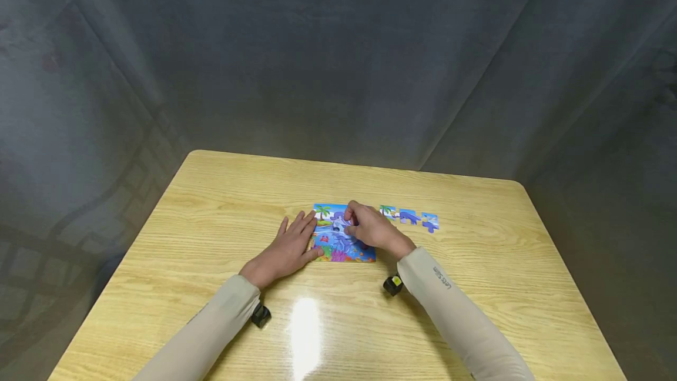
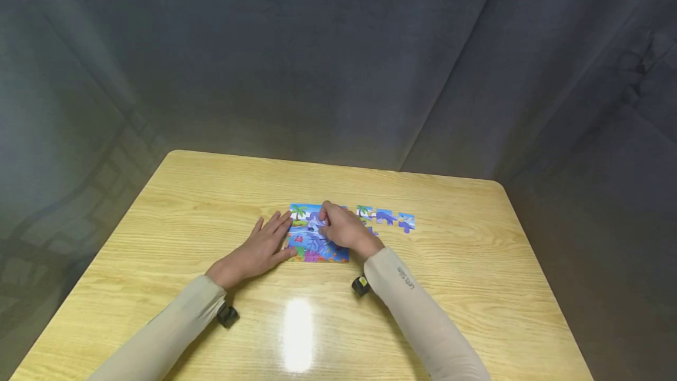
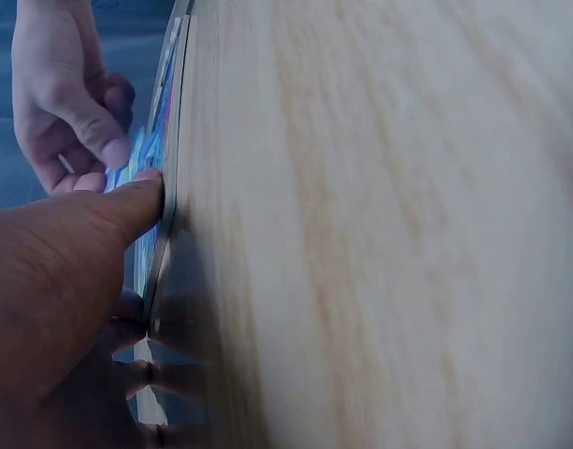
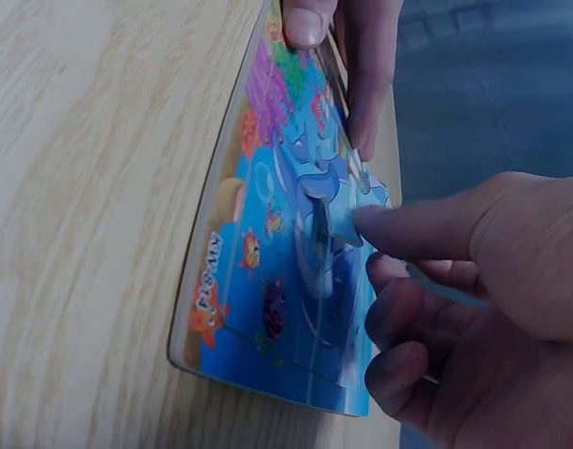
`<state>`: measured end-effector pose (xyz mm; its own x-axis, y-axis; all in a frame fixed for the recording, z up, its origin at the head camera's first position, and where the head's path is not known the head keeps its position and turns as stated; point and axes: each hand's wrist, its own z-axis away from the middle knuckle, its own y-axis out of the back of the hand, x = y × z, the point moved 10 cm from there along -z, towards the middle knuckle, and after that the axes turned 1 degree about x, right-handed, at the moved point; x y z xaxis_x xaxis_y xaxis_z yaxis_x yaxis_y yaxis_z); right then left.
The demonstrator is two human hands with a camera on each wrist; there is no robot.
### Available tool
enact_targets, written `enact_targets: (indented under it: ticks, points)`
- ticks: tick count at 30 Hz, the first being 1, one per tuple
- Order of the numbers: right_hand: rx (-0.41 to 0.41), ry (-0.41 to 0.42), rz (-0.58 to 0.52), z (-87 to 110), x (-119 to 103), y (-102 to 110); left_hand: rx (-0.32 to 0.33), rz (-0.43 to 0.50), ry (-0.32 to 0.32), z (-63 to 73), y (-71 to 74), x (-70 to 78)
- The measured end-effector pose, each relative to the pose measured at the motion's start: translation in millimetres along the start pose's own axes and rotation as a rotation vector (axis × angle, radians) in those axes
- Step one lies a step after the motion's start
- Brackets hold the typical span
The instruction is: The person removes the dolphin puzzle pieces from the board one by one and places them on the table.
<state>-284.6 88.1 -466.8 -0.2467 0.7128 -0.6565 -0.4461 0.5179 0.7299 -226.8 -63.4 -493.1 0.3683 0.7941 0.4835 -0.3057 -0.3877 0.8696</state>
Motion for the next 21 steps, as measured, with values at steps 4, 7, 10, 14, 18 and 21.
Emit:
enact_targets:
  ticks: [4, 7, 10, 14, 18, 21]
  points:
    - [0.019, 0.019, 0.003, 1.7, -5.4, 2.9, -0.001, -0.003, 0.002, -0.3, -0.7, -1.1]
    - [0.024, 0.029, 0.003, 2.4, -7.3, 3.7, -0.002, -0.006, -0.001, -1.0, -1.3, -1.9]
    - [0.027, 0.036, -0.015, 3.4, -8.9, 4.8, -0.003, -0.005, -0.004, -1.2, -1.3, -1.9]
    - [0.028, 0.042, -0.051, 5.3, -10.2, 7.0, -0.001, -0.002, -0.005, -0.8, -0.6, -1.9]
    - [0.04, 0.048, -0.066, 7.8, -9.1, 10.8, 0.002, -0.004, -0.008, -0.9, -0.7, -2.3]
    - [0.05, 0.048, -0.083, 10.5, -6.0, 14.3, -0.001, -0.007, -0.008, -0.8, -0.9, -2.2]
